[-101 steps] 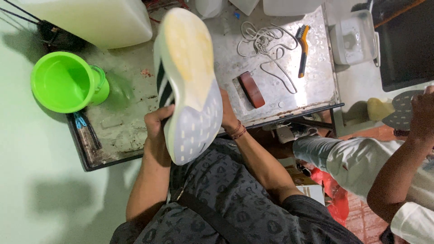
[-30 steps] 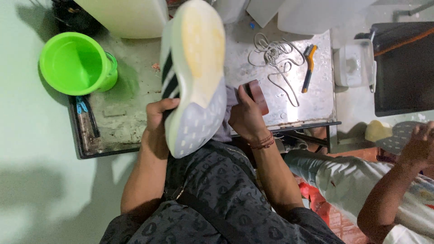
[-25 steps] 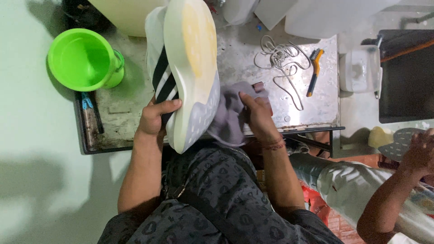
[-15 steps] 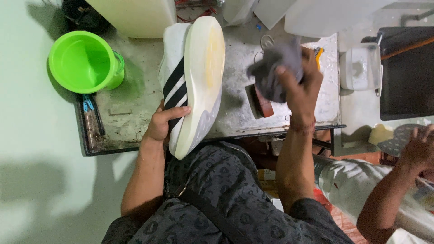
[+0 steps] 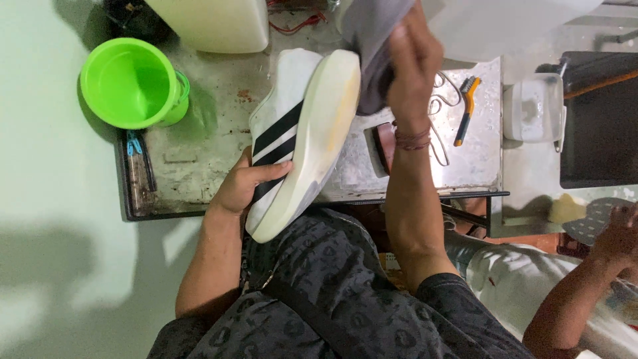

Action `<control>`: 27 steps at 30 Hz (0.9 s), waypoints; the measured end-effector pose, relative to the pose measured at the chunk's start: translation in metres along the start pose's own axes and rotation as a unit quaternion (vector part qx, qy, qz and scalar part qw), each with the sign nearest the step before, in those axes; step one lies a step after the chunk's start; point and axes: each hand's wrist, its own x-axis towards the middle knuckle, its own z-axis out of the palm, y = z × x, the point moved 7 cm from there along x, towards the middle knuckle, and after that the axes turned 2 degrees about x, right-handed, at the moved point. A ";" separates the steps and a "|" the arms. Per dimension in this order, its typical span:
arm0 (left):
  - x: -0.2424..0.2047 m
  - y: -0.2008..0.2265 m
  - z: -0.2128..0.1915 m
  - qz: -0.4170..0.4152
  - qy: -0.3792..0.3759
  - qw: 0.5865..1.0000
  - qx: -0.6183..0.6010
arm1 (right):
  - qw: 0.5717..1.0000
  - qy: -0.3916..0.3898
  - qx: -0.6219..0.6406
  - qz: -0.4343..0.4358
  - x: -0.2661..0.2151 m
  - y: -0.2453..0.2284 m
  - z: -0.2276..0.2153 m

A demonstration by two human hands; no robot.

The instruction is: The person cleans a white sneaker with black stripes using a cloth and a brush. They wipe the sole and upper parts, then scrub the shoe with a brush, focusing on the sides and sole. The person handles the shoe one at a time and uses cleaning tools throughout the process.

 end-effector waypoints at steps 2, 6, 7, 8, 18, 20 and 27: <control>-0.002 0.005 0.001 -0.003 0.031 0.999 -0.004 | 0.999 -0.004 -0.011 -0.036 -0.003 -0.034 0.029; -0.004 0.012 -0.007 0.009 0.067 0.998 0.011 | 0.996 0.043 -0.026 -0.075 -0.016 -0.046 0.044; -0.006 0.015 -0.003 0.009 0.068 0.998 0.010 | 0.996 0.042 -0.025 -0.074 -0.021 -0.045 0.046; -0.009 0.016 -0.001 -0.004 0.090 0.996 0.019 | 0.994 0.065 -0.046 -0.076 -0.027 -0.045 0.044; 0.004 0.045 -0.005 0.074 0.165 0.983 -0.009 | 0.999 0.031 -0.017 -0.027 -0.101 0.013 0.041; 0.004 0.044 -0.012 0.078 0.146 0.986 -0.015 | 1.000 -0.004 0.010 0.013 -0.090 -0.002 0.036; -0.003 0.052 -0.006 0.069 0.056 0.995 -0.053 | 0.996 0.046 0.034 0.070 -0.092 0.026 -0.057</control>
